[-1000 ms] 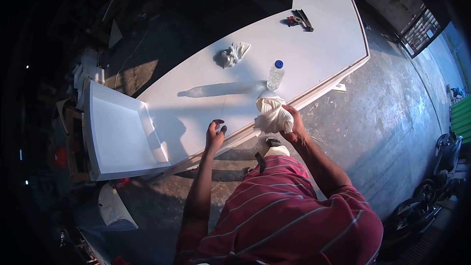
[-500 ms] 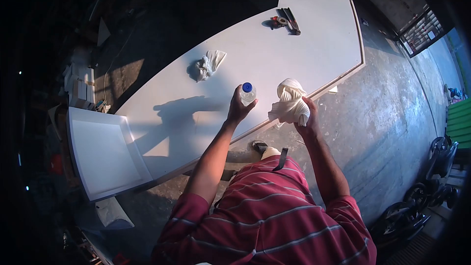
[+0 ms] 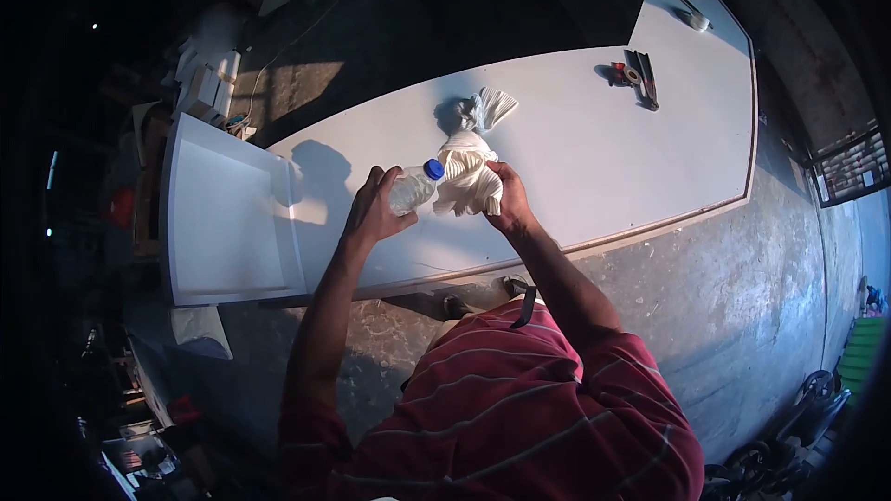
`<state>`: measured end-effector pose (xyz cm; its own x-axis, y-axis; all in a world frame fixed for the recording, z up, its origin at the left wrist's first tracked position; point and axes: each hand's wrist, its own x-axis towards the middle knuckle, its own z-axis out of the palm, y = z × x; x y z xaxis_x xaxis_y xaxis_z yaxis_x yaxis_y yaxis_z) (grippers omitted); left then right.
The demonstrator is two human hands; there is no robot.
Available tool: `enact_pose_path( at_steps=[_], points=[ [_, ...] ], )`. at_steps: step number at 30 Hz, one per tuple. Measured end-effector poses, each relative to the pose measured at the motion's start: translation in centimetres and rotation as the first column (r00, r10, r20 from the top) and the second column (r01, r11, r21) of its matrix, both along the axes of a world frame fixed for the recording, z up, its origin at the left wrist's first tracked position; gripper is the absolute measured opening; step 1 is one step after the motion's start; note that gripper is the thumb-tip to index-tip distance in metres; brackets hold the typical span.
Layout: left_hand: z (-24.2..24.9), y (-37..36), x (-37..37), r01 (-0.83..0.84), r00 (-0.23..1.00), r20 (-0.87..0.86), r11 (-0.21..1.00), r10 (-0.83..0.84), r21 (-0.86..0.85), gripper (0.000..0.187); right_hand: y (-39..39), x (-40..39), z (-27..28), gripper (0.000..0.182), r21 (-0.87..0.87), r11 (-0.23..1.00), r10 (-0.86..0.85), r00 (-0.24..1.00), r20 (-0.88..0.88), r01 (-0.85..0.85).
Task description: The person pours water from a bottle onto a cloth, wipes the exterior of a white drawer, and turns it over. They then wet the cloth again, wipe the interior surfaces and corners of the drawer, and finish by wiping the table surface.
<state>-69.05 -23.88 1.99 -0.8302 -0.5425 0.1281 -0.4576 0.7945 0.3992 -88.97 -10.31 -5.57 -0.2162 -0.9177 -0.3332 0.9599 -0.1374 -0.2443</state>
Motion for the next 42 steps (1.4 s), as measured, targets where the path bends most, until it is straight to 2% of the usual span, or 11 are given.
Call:
enact_pose_path(
  at_steps=[2,4,5,7,18,20,23,36,39,41,42],
  points=[
    [1.7,-0.9,2.9,-0.036,0.996,0.080,0.999,0.038,-0.026,0.073,-3.3,2.3,-0.6,0.032,-0.050,0.999,0.023,0.999,0.045,-0.021],
    [2.9,-1.9,5.3,-0.088,0.978,0.182,0.992,0.104,-0.092,0.072,-5.7,4.7,-0.5,0.031,-0.011,1.000,0.011,0.999,0.035,-0.011],
    [3.3,-2.2,6.3,-0.099,0.977,0.177,0.988,0.120,-0.121,0.070,-6.6,5.7,-0.3,0.031,-0.019,1.000,0.019,0.999,0.038,-0.018],
    [3.9,-2.9,8.1,-0.131,0.965,0.213,0.983,0.156,-0.128,0.070,-7.7,8.0,-0.1,0.030,-0.051,0.997,0.053,0.994,-0.097,-0.058],
    [4.9,-4.7,12.5,-0.185,0.917,0.329,0.971,0.226,-0.152,0.064,-10.8,13.2,-0.7,0.035,-0.048,0.985,0.161,0.984,-0.075,-0.165],
    [5.0,-4.7,12.5,-0.184,0.904,0.359,0.969,0.233,-0.166,0.064,-11.1,13.1,-0.4,0.044,-0.023,0.979,0.199,0.969,-0.149,-0.204],
    [4.5,-4.5,12.4,-0.185,0.917,0.318,0.964,0.239,-0.191,0.065,-12.0,13.0,-0.8,0.045,0.022,0.977,0.215,0.965,-0.152,-0.214],
    [2.3,-3.0,11.0,-0.284,0.867,0.379,0.946,0.322,-0.156,0.068,-12.7,10.9,-1.1,0.042,0.104,0.964,0.257,0.955,-0.147,-0.243],
    [0.4,-2.9,10.9,-0.306,0.878,0.322,0.933,0.353,-0.189,0.071,-13.2,10.4,-2.1,0.044,0.120,0.958,0.274,0.955,-0.116,-0.261],
    [-1.3,-2.7,10.4,-0.373,0.894,0.214,0.919,0.393,-0.128,0.071,-13.3,10.0,-3.0,0.046,0.003,0.959,0.283,0.959,0.006,-0.283],
    [-2.3,-2.7,10.1,-0.381,0.891,0.215,0.916,0.400,-0.125,0.071,-13.1,9.6,-2.9,0.046,0.006,0.957,0.291,0.957,0.006,-0.291]
  ],
)
